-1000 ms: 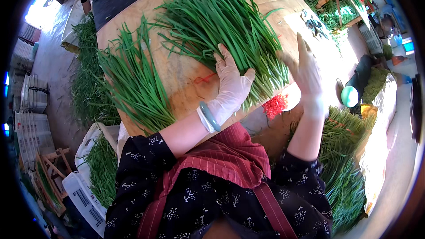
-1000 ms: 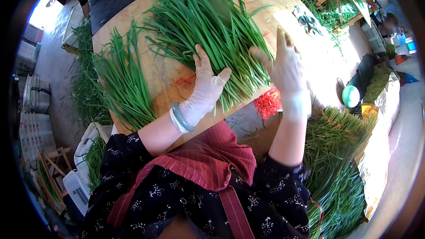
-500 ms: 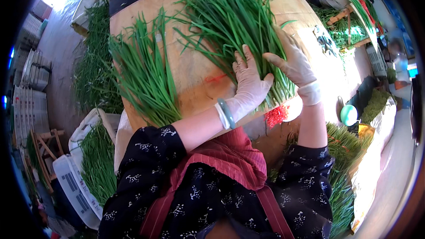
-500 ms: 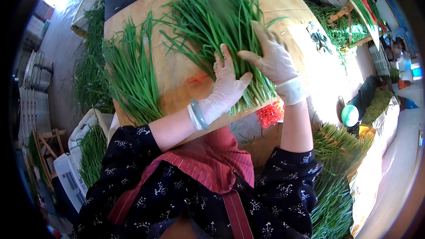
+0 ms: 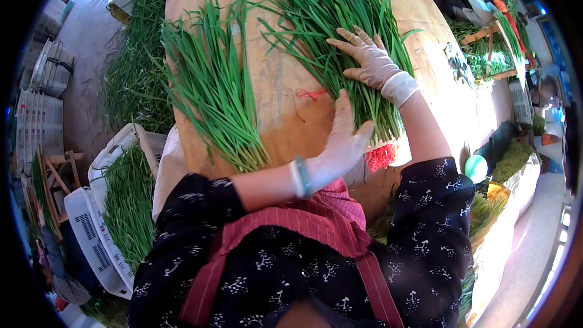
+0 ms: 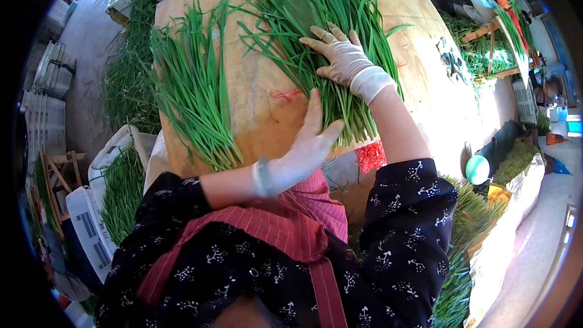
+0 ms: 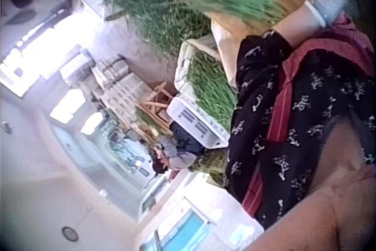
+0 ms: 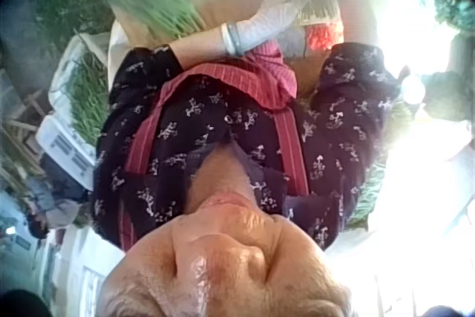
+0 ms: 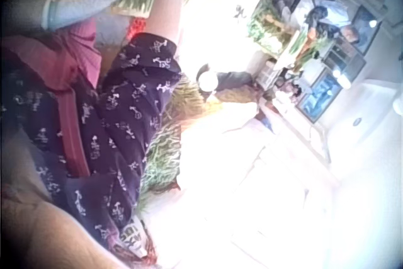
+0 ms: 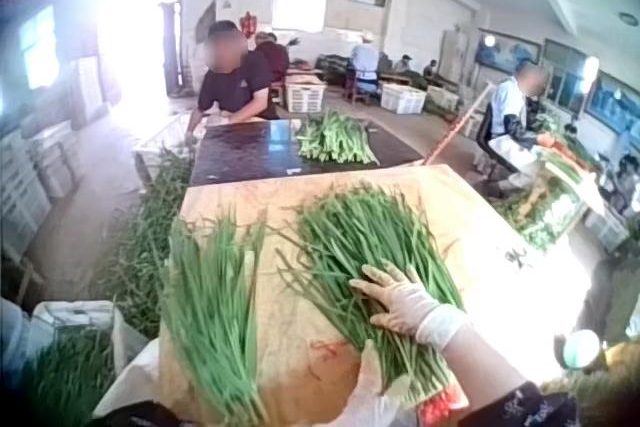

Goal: The person picks up a bunch of green stalks from a crate, removes several damaged outer leaves, aligns the stalks, and secures them with a red tie before placing the bundle onto a pile.

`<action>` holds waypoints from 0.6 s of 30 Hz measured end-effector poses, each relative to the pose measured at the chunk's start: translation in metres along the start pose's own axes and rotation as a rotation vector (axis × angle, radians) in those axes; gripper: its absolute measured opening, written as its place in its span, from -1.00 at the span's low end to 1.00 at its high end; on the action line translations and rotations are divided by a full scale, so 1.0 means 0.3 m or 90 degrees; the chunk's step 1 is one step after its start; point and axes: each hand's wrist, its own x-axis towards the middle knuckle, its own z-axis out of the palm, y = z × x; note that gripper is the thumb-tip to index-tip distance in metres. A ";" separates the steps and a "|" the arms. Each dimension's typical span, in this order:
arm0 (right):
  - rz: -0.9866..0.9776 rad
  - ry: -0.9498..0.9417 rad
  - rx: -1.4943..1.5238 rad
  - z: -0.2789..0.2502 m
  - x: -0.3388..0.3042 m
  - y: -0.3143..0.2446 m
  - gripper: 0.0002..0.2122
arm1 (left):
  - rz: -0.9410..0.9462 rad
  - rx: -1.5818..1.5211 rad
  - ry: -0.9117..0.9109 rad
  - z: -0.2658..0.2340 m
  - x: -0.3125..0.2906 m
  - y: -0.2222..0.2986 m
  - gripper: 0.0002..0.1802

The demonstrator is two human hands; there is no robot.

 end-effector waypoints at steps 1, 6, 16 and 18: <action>0.001 0.014 0.022 0.002 -0.001 0.002 -0.34 | -0.010 0.071 0.004 0.036 0.032 0.007 -0.09; 0.045 0.071 0.067 -0.015 -0.022 0.013 -0.34 | 0.023 0.271 0.040 0.145 0.077 -0.034 -0.08; 0.068 -0.164 0.122 0.004 -0.015 -0.680 -0.06 | 0.000 0.342 0.136 0.165 0.048 -0.045 -0.01; 0.023 -0.158 0.114 0.027 -0.004 -0.675 -0.04 | 0.080 0.339 0.157 0.176 0.034 -0.093 -0.09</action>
